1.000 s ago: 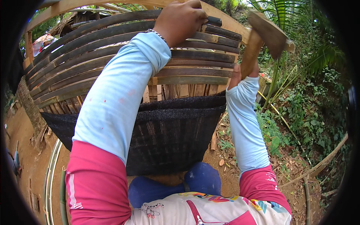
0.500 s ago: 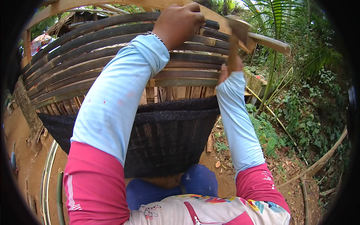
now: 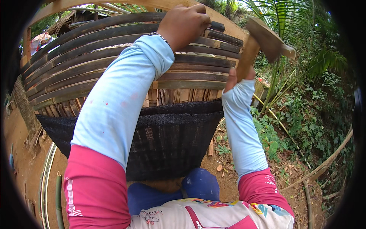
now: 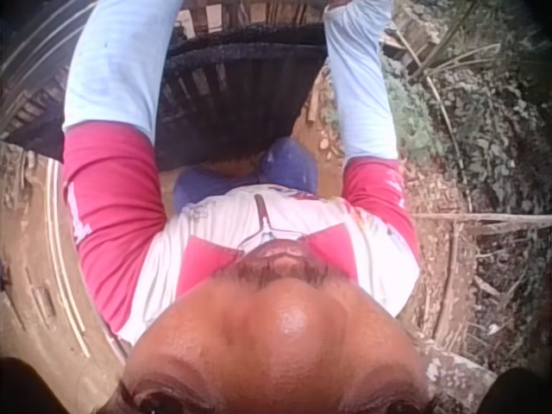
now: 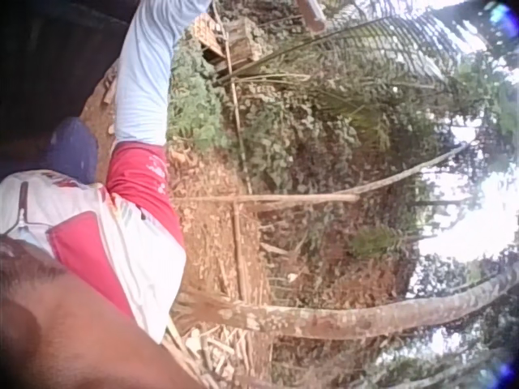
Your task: The person assembles a bamboo structure by inserting thin bamboo strips into a frame and securing them with a wooden mallet. They repeatedly position the strips and tap them into place, working on the side of a large curved frame outdoors.
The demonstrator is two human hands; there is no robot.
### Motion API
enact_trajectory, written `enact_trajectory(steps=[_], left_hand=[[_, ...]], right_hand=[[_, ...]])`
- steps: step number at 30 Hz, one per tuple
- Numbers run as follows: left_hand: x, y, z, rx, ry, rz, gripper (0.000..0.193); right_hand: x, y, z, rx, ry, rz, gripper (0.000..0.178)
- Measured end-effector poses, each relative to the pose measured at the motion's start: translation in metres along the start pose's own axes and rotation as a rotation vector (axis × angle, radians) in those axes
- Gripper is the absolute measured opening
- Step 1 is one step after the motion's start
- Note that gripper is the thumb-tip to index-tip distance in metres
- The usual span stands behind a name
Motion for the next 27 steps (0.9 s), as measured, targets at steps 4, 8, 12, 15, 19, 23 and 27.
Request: enact_trajectory(steps=[4, 8, 12, 15, 19, 23, 27], left_hand=[[0.001, -0.004, 0.001, -0.024, -0.009, -0.019, 0.012], [0.001, -0.003, 0.002, 0.025, -0.017, 0.027, 0.012], [0.0, -0.002, 0.004, -0.016, -0.035, -0.014, 0.012], [-0.009, 0.002, 0.012, -0.031, -0.056, -0.004, 0.013], [-0.004, 0.0, 0.011, 0.014, -0.016, -0.006, 0.014], [-0.005, 0.002, 0.01, -0.005, -0.027, -0.012, 0.014], [-0.001, 0.001, 0.007, -0.016, 0.0, -0.041, 0.014]], right_hand=[[-0.006, -0.002, 0.0, -0.044, 0.202, -0.04, 0.024], [0.0, 0.009, 0.002, 0.003, 0.152, 0.016, 0.024], [-0.007, 0.001, -0.006, 0.011, 0.108, 0.0, 0.02], [0.007, 0.0, 0.015, -0.179, 0.353, 0.271, 0.023], [-0.004, -0.002, -0.005, 0.126, 0.201, -0.015, 0.024], [0.023, -0.005, 0.009, -0.114, 0.293, 0.187, 0.028], [0.027, -0.01, 0.006, -0.081, 0.23, 0.123, 0.025]])
Point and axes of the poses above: each hand's wrist, its own y-axis away from the middle knuckle, its own z-axis out of the palm, x = y × z, the point moved 8 cm from there along -y, towards the middle knuckle, and after that the axes turned 4 degrees about -y, right-handed, at the moved point
